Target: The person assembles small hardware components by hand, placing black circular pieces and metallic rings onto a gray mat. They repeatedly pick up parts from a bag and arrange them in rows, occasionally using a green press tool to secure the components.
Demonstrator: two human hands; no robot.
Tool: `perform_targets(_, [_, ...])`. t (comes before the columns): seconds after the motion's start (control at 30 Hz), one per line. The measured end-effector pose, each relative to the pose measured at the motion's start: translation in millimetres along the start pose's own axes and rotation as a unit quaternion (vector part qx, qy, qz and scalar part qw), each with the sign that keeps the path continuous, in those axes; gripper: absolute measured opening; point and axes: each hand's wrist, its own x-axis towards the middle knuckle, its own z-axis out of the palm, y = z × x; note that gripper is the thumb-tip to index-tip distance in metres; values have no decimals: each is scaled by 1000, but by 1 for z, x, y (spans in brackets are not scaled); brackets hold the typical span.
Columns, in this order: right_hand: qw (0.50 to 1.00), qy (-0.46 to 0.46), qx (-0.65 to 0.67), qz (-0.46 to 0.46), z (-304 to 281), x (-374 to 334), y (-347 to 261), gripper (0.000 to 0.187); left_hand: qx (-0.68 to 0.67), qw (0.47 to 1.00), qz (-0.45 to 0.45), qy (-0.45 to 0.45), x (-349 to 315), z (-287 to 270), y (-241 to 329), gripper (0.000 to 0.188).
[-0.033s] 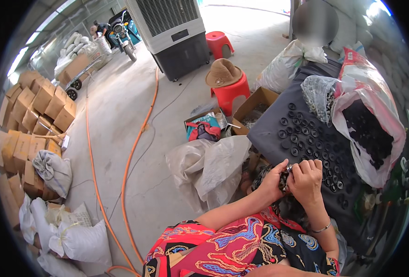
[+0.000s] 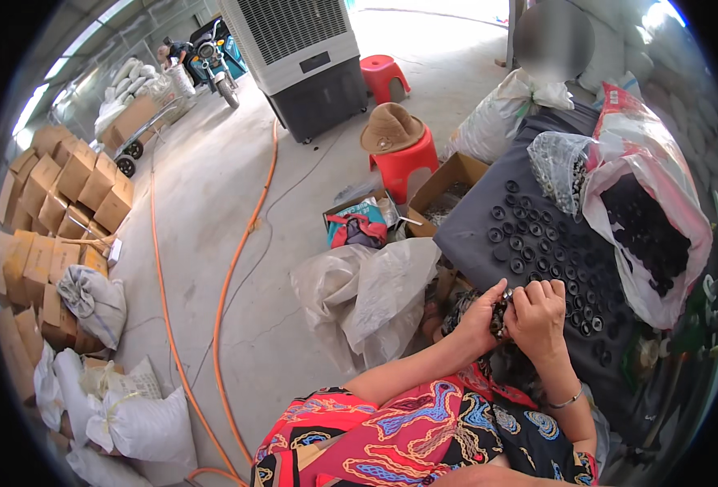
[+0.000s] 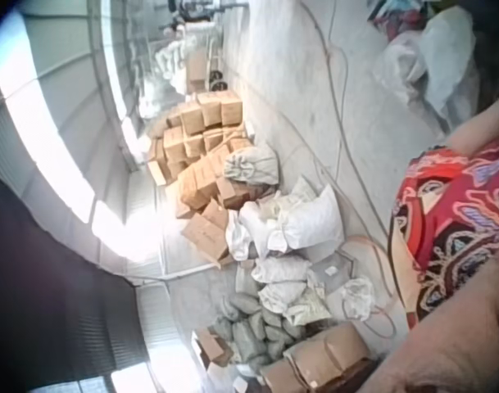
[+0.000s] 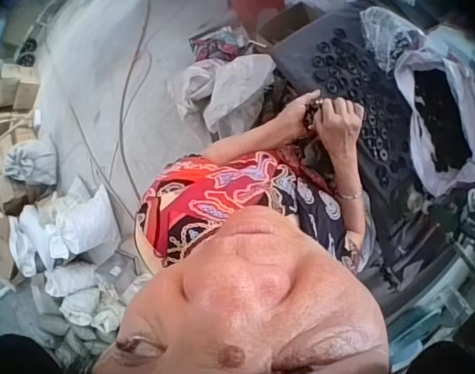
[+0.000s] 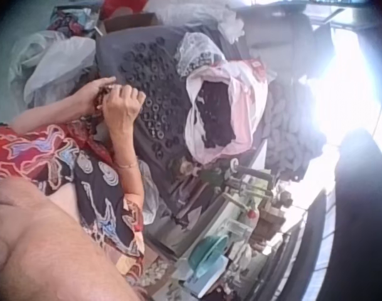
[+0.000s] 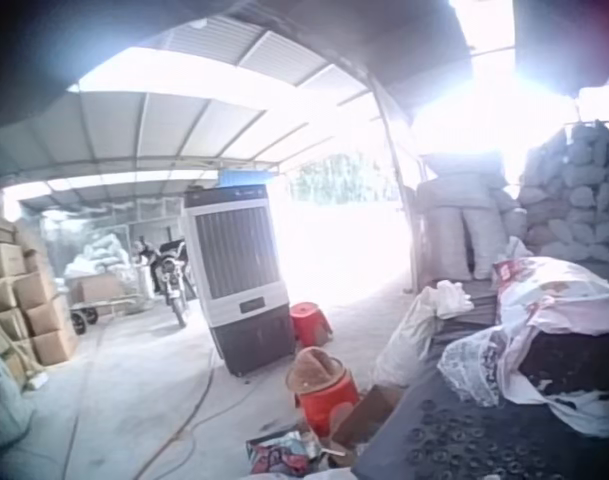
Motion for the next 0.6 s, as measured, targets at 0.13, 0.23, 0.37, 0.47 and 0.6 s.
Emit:
perform_targets(0.13, [1000,-13,3,-10,-3,0,2,14,29,998,25,41,4,-1,-6,24])
perform_targets(0.23, [999,-28,29,3,-5,-1,3,21,37,997,42,62,8,-4,-8,23])
perform_targets(0.37, [974,-76,192,95,-9,-5,6,24,67,997,9,34,2,-3,-5,26])
perform_targets(0.47, [924,-120,308,194,-7,-11,12,22,70,997,-11,29,2,-7,-6,29])
perform_targets(0.6, [898,-142,352,223,-11,-2,20,18,135,990,11,47,-3,0,-2,30])
